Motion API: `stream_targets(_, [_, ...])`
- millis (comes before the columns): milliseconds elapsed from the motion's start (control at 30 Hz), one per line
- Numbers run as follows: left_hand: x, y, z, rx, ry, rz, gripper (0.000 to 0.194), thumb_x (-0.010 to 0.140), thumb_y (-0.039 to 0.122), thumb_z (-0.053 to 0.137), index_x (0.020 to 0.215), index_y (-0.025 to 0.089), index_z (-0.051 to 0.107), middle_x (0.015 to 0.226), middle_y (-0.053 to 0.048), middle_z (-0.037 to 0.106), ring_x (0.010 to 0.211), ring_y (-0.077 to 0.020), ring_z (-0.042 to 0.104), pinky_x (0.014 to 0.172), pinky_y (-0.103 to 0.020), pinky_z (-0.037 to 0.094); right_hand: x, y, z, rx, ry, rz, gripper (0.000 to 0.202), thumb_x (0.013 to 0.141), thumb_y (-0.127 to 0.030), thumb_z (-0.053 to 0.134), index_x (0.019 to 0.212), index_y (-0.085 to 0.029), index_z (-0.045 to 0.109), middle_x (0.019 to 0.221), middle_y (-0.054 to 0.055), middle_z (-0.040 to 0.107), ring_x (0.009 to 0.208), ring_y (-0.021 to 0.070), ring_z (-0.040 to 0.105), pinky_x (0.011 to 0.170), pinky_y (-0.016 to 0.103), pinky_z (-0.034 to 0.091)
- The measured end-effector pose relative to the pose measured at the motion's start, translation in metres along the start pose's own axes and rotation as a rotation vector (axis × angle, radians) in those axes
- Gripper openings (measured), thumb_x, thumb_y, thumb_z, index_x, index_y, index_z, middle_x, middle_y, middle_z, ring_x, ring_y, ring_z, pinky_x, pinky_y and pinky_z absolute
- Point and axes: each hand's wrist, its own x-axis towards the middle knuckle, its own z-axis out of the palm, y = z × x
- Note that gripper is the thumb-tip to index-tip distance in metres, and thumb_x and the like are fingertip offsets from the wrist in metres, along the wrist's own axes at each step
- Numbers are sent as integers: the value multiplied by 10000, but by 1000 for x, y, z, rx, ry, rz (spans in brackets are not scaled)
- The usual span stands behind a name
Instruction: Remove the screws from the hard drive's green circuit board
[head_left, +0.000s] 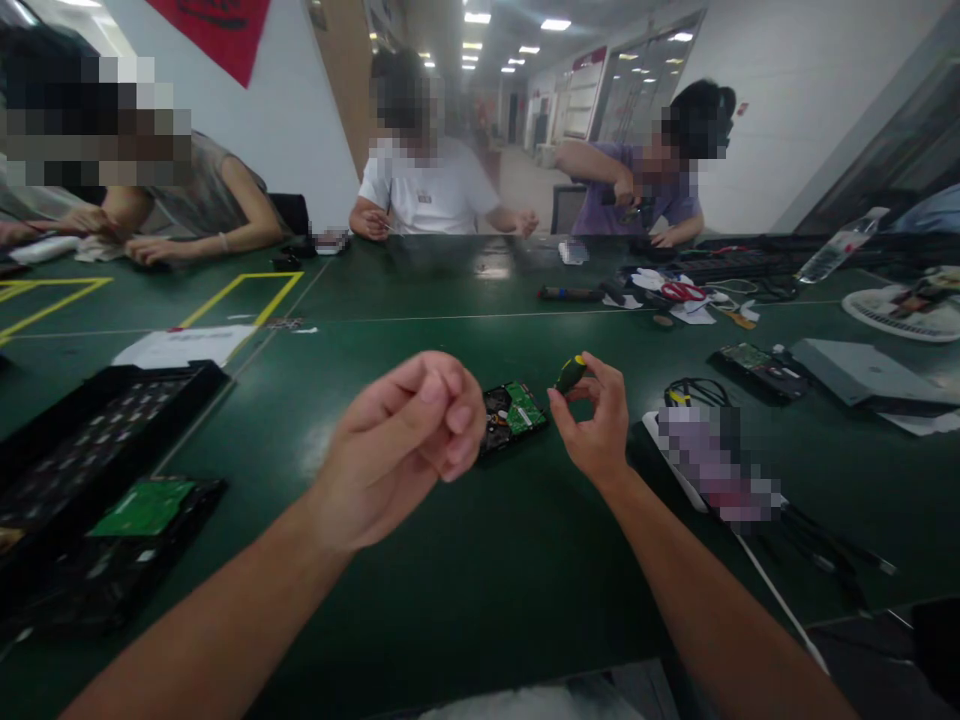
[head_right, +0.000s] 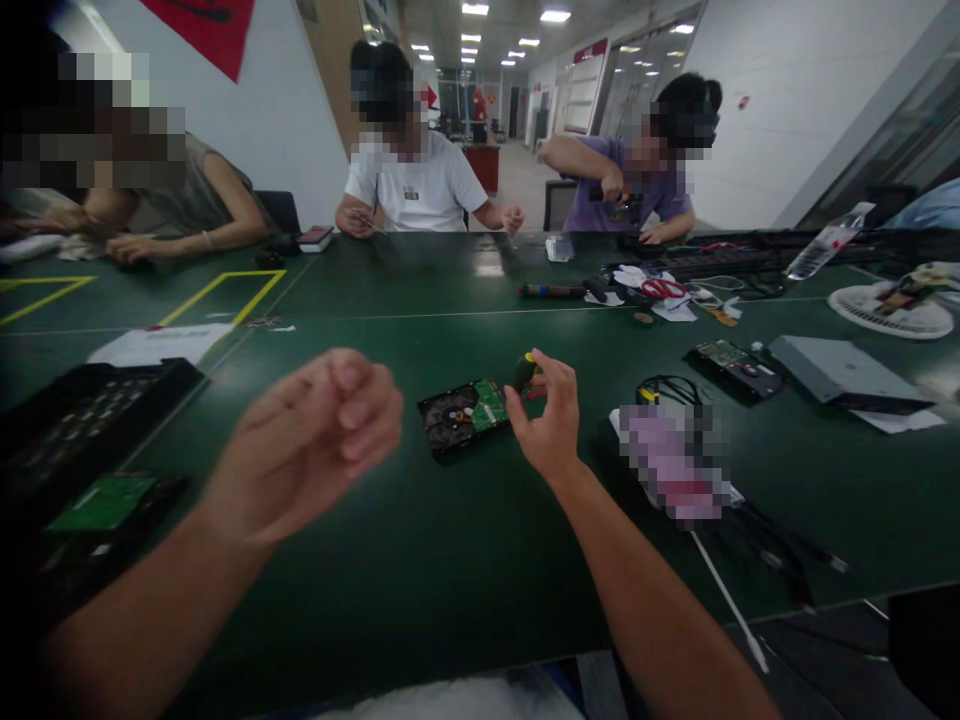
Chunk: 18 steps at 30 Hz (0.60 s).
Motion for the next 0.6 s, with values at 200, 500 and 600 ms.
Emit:
stream_targets(200, [12, -29, -10, -270, -71, -136, 192, 945, 276, 767, 939, 167, 608, 791, 22, 483, 608, -68, 464, 520, -180, 397, 0, 1, 2, -8, 2, -3, 698, 911, -245, 740, 1544, -307, 453, 1359, 123, 569, 946, 236, 709, 788, 443, 672])
stream_targets(500, [10, -37, -14, -332, -99, -178, 279, 898, 354, 838, 939, 169, 633, 763, 23, 574, 585, -71, 536, 514, -178, 440, -1, 7, 1, -31, 20, 29, 722, 870, -276, 808, 1507, -294, 469, 1339, 122, 566, 903, 221, 693, 763, 435, 673])
stream_targets(600, [21, -50, -32, -132, -76, -87, 402, 821, 425, 899, 854, 166, 593, 773, -9, 686, 551, -91, 602, 477, -186, 458, -1, 5, 1, -24, 11, 8, 730, 870, -255, 806, 1514, -306, 468, 1341, 118, 570, 949, 238, 702, 764, 436, 673])
